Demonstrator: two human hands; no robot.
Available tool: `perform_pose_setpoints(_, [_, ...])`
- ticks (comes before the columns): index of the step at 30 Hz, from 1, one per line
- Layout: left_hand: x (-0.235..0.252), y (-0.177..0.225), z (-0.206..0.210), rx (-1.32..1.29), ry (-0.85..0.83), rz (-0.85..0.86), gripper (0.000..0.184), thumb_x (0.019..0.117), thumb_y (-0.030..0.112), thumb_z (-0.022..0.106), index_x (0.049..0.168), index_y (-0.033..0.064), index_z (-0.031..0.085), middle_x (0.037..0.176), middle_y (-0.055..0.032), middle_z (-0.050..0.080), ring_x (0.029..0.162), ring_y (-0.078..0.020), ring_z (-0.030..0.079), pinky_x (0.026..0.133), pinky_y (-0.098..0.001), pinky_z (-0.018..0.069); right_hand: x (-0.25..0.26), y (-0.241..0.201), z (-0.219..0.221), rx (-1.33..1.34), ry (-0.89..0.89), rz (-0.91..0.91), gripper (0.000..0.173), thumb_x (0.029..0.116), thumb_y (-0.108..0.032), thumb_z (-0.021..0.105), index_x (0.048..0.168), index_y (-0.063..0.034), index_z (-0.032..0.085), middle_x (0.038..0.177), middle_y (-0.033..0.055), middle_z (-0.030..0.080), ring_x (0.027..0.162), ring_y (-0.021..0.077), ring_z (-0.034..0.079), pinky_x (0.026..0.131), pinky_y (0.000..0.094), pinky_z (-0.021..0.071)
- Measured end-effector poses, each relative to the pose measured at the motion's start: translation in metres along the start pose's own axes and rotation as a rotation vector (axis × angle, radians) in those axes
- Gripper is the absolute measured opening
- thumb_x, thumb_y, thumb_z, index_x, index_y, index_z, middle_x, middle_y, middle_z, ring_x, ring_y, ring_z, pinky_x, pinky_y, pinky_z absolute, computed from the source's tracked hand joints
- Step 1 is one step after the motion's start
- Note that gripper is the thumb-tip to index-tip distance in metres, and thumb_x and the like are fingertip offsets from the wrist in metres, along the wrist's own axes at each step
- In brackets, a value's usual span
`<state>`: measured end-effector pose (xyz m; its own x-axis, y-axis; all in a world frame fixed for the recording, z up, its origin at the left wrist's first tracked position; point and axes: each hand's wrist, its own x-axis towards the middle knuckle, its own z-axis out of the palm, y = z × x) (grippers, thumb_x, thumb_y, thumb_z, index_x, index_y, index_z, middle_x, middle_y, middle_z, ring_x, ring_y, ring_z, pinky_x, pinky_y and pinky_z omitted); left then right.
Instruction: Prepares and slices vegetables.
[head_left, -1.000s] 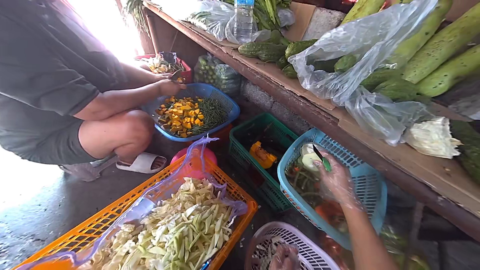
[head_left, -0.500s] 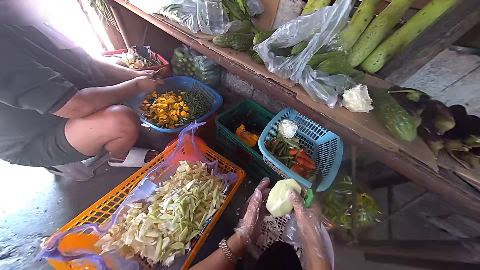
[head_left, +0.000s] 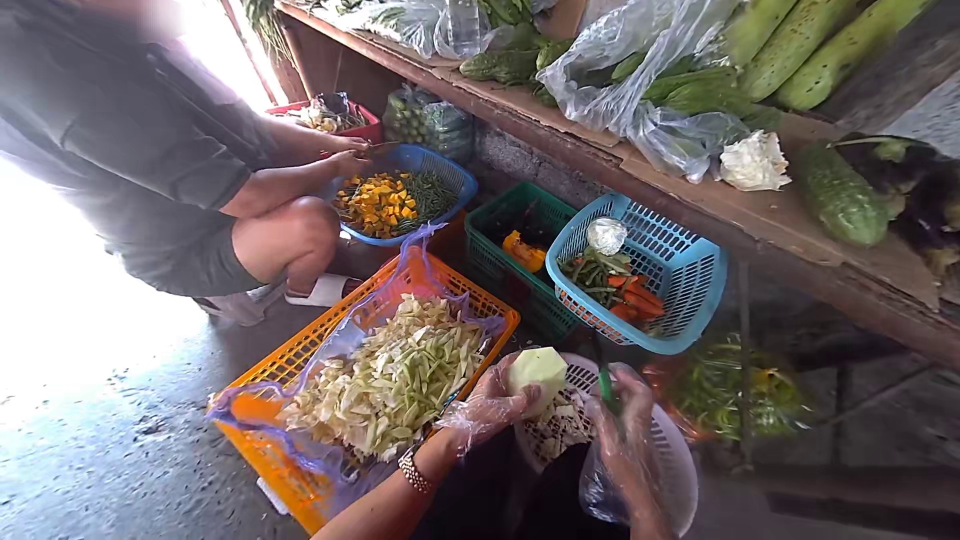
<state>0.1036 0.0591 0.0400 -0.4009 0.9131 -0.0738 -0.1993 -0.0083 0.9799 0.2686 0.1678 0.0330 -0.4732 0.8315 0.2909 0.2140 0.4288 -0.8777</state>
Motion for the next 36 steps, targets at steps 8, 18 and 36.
perform_pose_setpoints(8, [0.004,0.004,0.008,0.151,0.024,0.064,0.055,0.0904,0.011,0.066,0.138,-0.0082,0.047,0.115,-0.0095,0.065,0.099,-0.0015,0.065,0.090,-0.0195,0.0537,-0.011,-0.021,-0.017,-0.177,0.094,-0.473,0.036,0.0960,-0.014,0.058,0.126,0.0061,0.061,0.123,0.0221,0.067,0.120,0.0109,0.062,0.104,0.0193,0.0455])
perform_pose_setpoints(18, [0.004,0.003,0.004,0.158,0.037,0.003,0.057,0.0901,0.012,0.066,0.141,-0.0034,0.048,0.121,-0.0100,0.064,0.102,-0.0042,0.064,0.091,-0.0225,0.0543,-0.012,-0.018,-0.011,-0.075,-0.027,-0.252,0.043,0.0952,-0.013,0.058,0.129,0.0123,0.058,0.122,0.0224,0.067,0.110,0.0154,0.066,0.097,0.0271,0.0529])
perform_pose_setpoints(36, [-0.012,-0.023,-0.001,-0.159,0.377,-0.084,0.032,0.0993,0.012,0.050,0.129,0.0023,0.050,0.088,-0.0022,0.068,0.064,-0.0092,0.067,0.055,-0.0246,0.0584,-0.006,-0.001,-0.014,0.473,0.053,0.299,0.035,0.0977,-0.010,0.049,0.131,0.0020,0.048,0.090,0.0019,0.066,0.058,0.0017,0.055,0.051,0.0167,0.0477])
